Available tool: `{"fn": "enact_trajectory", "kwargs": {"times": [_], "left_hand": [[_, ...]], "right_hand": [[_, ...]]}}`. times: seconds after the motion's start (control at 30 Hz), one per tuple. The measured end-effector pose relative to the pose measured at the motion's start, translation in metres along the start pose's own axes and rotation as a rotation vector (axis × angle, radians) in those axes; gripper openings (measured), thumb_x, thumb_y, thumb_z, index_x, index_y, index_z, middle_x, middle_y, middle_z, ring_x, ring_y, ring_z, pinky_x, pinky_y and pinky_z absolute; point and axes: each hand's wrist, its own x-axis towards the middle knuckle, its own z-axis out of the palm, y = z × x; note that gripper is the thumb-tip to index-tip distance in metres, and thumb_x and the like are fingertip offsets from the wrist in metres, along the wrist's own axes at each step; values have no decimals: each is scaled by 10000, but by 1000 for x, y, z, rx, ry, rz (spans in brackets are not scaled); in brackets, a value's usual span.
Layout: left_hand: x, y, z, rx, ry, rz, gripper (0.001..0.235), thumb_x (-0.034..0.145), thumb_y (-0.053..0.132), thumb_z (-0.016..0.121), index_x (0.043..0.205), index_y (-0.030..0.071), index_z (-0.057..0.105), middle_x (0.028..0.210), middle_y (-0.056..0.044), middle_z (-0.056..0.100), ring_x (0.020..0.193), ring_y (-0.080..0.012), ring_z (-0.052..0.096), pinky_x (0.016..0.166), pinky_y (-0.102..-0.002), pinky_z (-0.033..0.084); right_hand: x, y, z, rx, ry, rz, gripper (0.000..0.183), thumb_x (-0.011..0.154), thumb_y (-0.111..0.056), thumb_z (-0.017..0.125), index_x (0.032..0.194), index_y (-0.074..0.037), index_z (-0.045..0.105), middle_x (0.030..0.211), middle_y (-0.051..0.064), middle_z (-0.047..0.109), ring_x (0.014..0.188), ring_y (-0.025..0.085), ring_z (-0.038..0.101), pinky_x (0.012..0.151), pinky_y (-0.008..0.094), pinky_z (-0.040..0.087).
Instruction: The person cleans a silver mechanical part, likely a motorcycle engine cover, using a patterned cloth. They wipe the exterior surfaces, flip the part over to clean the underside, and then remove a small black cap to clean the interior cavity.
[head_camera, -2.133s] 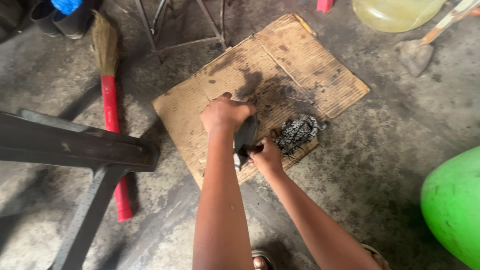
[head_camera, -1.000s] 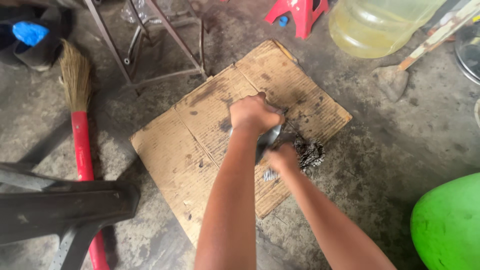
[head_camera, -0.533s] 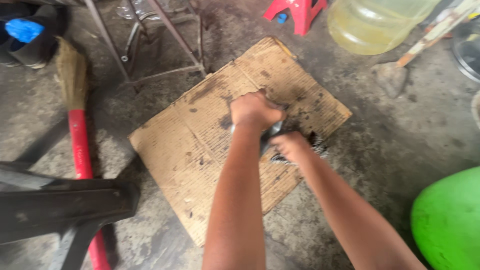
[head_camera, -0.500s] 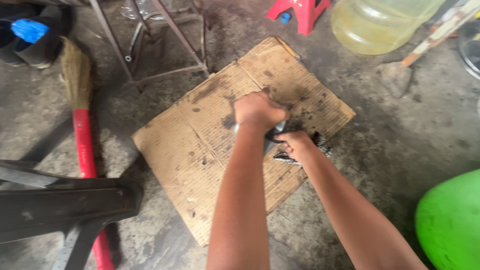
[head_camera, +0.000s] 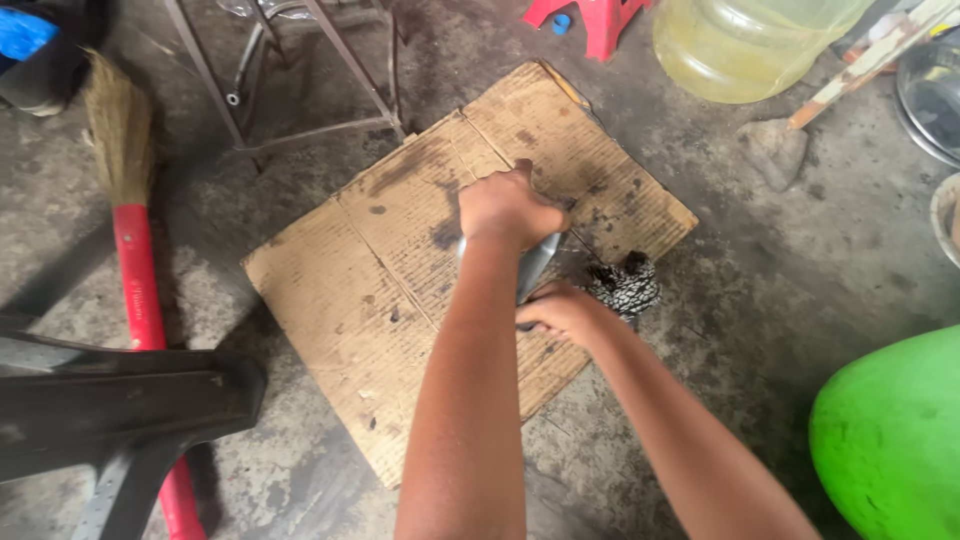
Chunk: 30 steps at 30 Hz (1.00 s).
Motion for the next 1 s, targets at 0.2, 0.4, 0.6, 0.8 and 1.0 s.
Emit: {"fn": "enact_trajectory", "kwargs": {"times": [0.2,0.4,0.6,0.8,1.0], "left_hand": [[2,-2,5,22,-19,-2,730,677,466,730,1320,153,587,1151,-91,745,1101,-250,712,924,-383,549],[6,-1,2,29,-38,-30,707,705,500,718,1310,163,578,1168,-83,730,1118,-245,694,928,-383,536],[4,3,-2,54,-94,-48,657,689,503,730,1250,172,644,1168,-78,735,1111,-214,704,932,-342,550],[7,0,3,31,-79,-43,630,670,487,729,1221,186,676,1167,-61,739,1110,-215,707,947,-351,537],[3,-2,2,24,-42,-36,633,701,490,700,1246,169,678,1220,-86,720,1146,-240,689,956,-378,525]], "right_hand": [[-34,7,-28,-57,357,-153,239,931,-270,697,1051,-69,744,763,76,710,550,118,610,499,253,514],[-21,5,-19,-450,674,-421,199,975,-216,659,1042,-53,752,926,190,785,672,206,752,577,367,586],[-10,16,7,-856,824,-571,164,970,-72,639,1099,-85,739,1089,124,668,698,193,682,559,306,590],[-26,29,30,-961,718,-724,217,828,-37,699,1024,-115,754,1184,67,641,889,171,656,669,303,591],[-30,6,27,-944,914,-665,295,863,-98,747,1152,-160,741,1001,71,660,857,251,662,718,389,556]]}}
